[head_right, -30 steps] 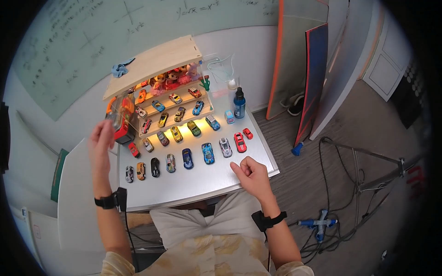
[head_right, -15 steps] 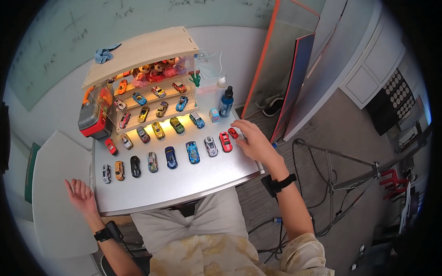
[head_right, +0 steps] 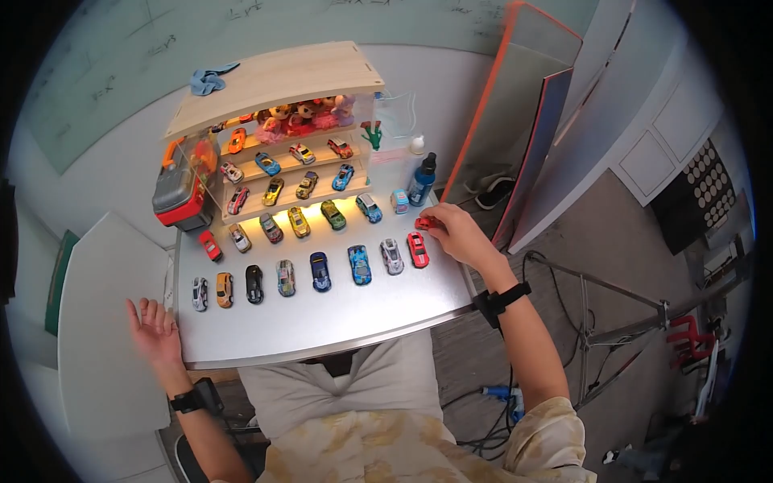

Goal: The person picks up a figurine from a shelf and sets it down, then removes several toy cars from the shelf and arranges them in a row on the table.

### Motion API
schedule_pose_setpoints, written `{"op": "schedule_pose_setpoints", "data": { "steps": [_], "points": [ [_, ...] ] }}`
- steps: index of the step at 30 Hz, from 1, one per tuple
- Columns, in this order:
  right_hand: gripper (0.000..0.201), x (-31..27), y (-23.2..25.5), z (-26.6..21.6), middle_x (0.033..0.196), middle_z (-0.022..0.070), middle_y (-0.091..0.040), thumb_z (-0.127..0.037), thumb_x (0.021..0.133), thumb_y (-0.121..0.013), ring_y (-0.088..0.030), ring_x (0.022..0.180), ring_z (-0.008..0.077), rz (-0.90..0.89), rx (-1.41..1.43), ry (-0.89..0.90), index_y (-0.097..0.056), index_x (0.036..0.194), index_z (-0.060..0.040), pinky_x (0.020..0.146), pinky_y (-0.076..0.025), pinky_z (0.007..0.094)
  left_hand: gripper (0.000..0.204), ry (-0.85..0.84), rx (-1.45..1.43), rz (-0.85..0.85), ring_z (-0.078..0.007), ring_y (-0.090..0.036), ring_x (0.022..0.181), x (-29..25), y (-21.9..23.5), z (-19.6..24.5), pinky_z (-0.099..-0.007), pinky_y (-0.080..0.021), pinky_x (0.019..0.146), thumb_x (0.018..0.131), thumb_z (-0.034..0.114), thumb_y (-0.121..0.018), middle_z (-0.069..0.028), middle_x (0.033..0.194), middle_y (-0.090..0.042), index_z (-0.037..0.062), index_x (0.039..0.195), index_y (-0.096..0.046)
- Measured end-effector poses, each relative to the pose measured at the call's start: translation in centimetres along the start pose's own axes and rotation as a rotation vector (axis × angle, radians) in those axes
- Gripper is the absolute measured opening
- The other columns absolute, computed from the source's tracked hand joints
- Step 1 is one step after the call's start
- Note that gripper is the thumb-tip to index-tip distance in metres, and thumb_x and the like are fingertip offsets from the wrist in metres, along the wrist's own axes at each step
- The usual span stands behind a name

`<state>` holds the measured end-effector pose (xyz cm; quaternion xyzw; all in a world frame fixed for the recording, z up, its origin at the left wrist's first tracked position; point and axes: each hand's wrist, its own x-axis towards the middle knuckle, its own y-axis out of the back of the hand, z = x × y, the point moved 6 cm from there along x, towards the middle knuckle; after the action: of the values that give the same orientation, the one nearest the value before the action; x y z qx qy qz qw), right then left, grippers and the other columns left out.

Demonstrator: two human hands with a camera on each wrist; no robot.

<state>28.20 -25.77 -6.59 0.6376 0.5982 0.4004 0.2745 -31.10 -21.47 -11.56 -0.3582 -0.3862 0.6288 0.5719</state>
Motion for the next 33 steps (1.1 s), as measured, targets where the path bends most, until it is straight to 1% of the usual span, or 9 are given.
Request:
{"op": "schedule_pose_setpoints", "data": {
  "steps": [6, 10, 12, 14, 15, 18, 19, 24, 33],
  "points": [
    [0.036, -0.4, 2.2, -2.5, 0.117, 0.015, -0.068, -0.002, 0.089, -0.073, -0.068, 0.105, 0.0283, 0.102, -0.023, 0.044, -0.065, 0.125, 0.0005, 0.093, -0.055, 0.0369, 0.043, 0.022, 0.029, -0.03, -0.01, -0.029, 0.047, 0.2, 0.1, -0.4, -0.0269, -0.025, 0.042, 0.111, 0.041, -0.047, 0.0012, 0.063, -0.035, 0.0078, 0.085, -0.052],
    [0.03, 1.0, 5.0, -6.0, 0.104, 0.0037, -0.066, -0.007, 0.096, -0.073, -0.063, 0.1, 0.0116, 0.215, 0.355, 0.052, -0.066, 0.123, 0.0001, 0.09, -0.052, 0.028, 0.04, 0.026, 0.183, 0.003, -0.0081, -0.031, 0.047, 0.1, -0.8, -0.3, -0.0253, -0.025, 0.04, 0.11, 0.04, -0.049, 0.0026, 0.063, -0.038, 0.0094, 0.086, -0.055],
    [0.027, 2.2, 5.8, -8.0, 0.102, 0.0026, -0.065, -0.012, 0.1, -0.069, -0.062, 0.096, 0.0098, 0.236, 0.702, 0.025, -0.065, 0.124, -0.0002, 0.086, -0.052, 0.0266, 0.038, -0.007, 0.511, 0.017, -0.0056, -0.033, 0.05, -0.3, -2.9, 0.3, -0.0236, -0.027, 0.045, 0.109, 0.039, -0.052, 0.0042, 0.065, -0.042, 0.0099, 0.085, -0.056],
    [0.026, 3.8, 6.6, -8.9, 0.102, 0.002, -0.065, -0.017, 0.106, -0.062, -0.06, 0.092, 0.0074, 0.252, 0.885, 0.201, -0.063, 0.126, -0.0008, 0.08, -0.05, 0.0239, 0.037, -0.063, 0.858, 0.107, -0.0046, -0.033, 0.052, -0.6, -6.6, 0.8, -0.0231, -0.027, 0.048, 0.109, 0.038, -0.054, 0.005, 0.066, -0.044, 0.0104, 0.083, -0.056],
    [0.032, 4.6, 6.4, -9.3, 0.097, 0.0005, -0.06, -0.027, 0.11, -0.053, -0.056, 0.083, 0.0072, 0.263, 1.13, 0.315, -0.06, 0.129, -0.0015, 0.07, -0.048, 0.0223, 0.029, -0.047, 1.048, 0.068, -0.0036, -0.04, 0.056, -0.3, -7.8, 1.1, -0.0216, -0.031, 0.053, 0.105, 0.032, -0.062, 0.0048, 0.07, -0.052, 0.0086, 0.088, -0.06],
    [0.041, 6.6, 6.1, -10.8, 0.09, -0.0008, -0.05, -0.037, 0.112, -0.046, -0.049, 0.074, 0.009, 0.081, 1.744, 0.654, -0.055, 0.132, -0.003, 0.063, -0.045, 0.0236, 0.022, -0.138, 1.681, -0.186, -0.0063, -0.05, 0.061, 2.3, -11.1, -0.2, -0.0224, -0.039, 0.056, 0.1, 0.025, -0.069, 0.0015, 0.076, -0.059, 0.0038, 0.103, -0.064],
    [0.047, 7.4, 5.6, -10.5, 0.086, -0.0008, -0.043, -0.044, 0.112, -0.042, -0.042, 0.07, 0.0102, 0.073, 1.876, 0.658, -0.053, 0.134, -0.0037, 0.059, -0.042, 0.0244, 0.024, -0.17, 1.827, -0.284, -0.0083, -0.053, 0.064, 2.7, -12.7, -1.0, -0.0242, -0.043, 0.059, 0.098, 0.023, -0.072, -0.0004, 0.08, -0.062, 0.0024, 0.106, -0.064],
    [0.048, 9.1, 2.6, -9.6, 0.087, -0.0007, -0.044, -0.046, 0.111, -0.043, -0.04, 0.072, 0.0101, -0.103, 2.07, 0.789, -0.055, 0.132, -0.0051, 0.059, -0.039, 0.0233, 0.039, -0.182, 2.238, -0.621, -0.0184, -0.066, 0.079, 5.6, -15.6, -5.1, -0.0341, -0.054, 0.072, 0.09, 0.023, -0.079, -0.0083, 0.103, -0.07, -0.0022, 0.115, -0.063],
    [0.048, 9.3, -0.2, -8.7, 0.089, -0.0002, -0.047, -0.048, 0.111, -0.042, -0.043, 0.072, 0.0098, -0.125, 2.064, 0.625, -0.057, 0.126, -0.0053, 0.058, -0.041, 0.0221, 0.072, 0.046, 2.395, -0.735, -0.0255, -0.07, 0.095, 8.7, -13.9, -9.4, -0.0384, -0.057, 0.083, 0.077, 0.036, -0.091, -0.0143, 0.115, -0.07, 0.0021, 0.133, -0.06]
  ]
}}
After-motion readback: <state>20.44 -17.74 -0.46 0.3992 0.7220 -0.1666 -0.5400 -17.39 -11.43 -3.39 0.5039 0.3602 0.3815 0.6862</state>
